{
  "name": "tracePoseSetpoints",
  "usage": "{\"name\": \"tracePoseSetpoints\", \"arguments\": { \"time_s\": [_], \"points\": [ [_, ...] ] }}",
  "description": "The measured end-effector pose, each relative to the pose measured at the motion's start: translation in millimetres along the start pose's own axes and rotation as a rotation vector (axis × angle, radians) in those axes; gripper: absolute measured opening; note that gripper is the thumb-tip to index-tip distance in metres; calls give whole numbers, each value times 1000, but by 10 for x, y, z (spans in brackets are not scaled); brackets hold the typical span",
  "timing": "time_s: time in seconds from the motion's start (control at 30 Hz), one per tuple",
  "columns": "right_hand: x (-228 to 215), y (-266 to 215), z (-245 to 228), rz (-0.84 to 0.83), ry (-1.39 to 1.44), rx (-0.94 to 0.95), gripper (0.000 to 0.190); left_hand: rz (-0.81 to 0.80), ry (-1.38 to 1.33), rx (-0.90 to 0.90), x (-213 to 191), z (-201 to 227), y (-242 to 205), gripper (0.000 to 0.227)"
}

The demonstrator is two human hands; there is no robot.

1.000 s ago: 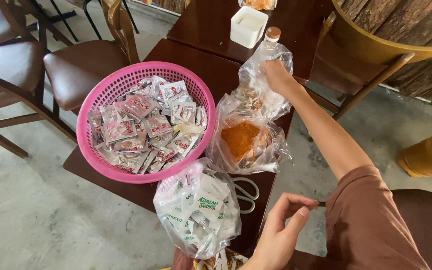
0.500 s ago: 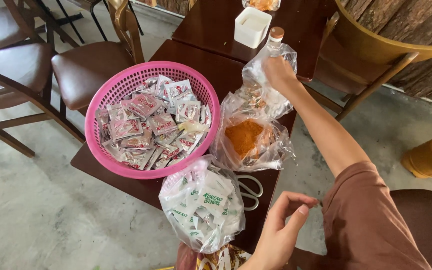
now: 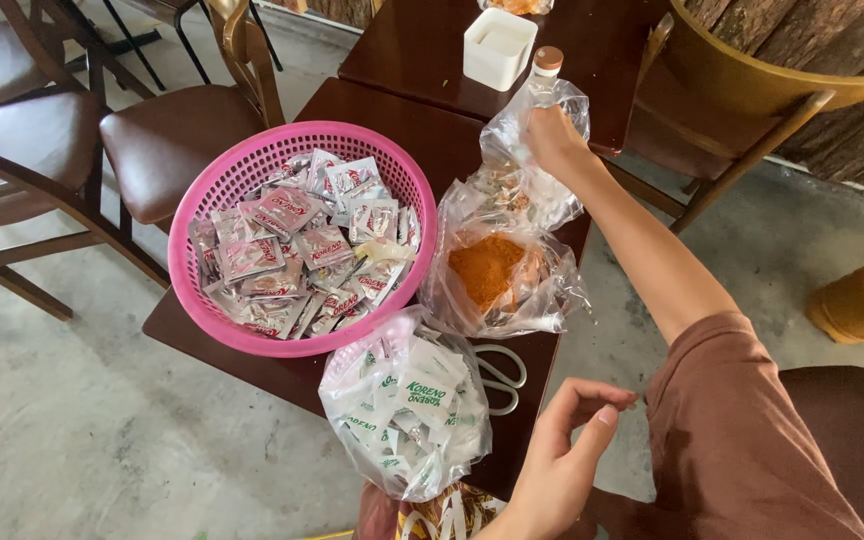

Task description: The person picks small wet wipe packets one at a time from a pink plastic basket and places them into clear plastic bags on the table, occasionally using scissors to cut a bag open and pressing the packets down inside. The packets accumulate in the bags as the person works through the basket.

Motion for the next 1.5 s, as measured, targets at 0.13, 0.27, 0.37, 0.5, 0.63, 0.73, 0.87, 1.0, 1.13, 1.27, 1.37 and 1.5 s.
{"name": "tracePoseSetpoints", "arguments": {
  "time_s": [0.13,0.27,0.37,0.5,0.63,0.73,0.87,1.0,1.13,1.27,1.37,1.5],
  "points": [
    [15,-7,-5,1,-26,-30,8,-6,60,17,7,138,-49,21],
    [25,4,130,-7,126,7,11,-37,282,109,9,592,-150,24],
    [-65,12,309,77,118,34,21,-125,669,318,-72,924,-333,31],
    [-777,-364,370,499,365,196,19,-2,1338,544,-261,1135,-554,52],
    [-1425,-1397,-742,587,631,-81,6,100,1578,392,-570,958,-613,64],
    [-1282,-2059,-1448,355,450,-322,14,18,1433,197,-675,770,-613,63],
    [-957,-2839,-2248,-240,588,-605,20,-7,1446,251,-641,720,-681,62],
    [-755,-3356,-2566,29,137,-1038,38,-53,1391,237,-615,672,-732,60],
    [-473,-3415,-2681,96,-28,-1114,35,-63,1332,263,-619,648,-773,63],
    [-258,-3240,-2697,54,-227,-937,37,-144,1326,350,-520,700,-802,52],
    [-120,-3093,-2617,-69,-89,-777,39,-160,1354,432,-484,720,-817,48],
    [-255,-3030,-2662,-261,247,-577,31,-166,1389,495,-437,822,-795,47]
  ]
}}
Point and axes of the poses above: each hand's wrist, its own y-axis towards the middle knuckle, its own x-axis out of the palm, z = x × y, the point moved 8 cm from there along y, towards the middle knuckle, and after that the axes turned 6 degrees about x, right-handed, at the moved point
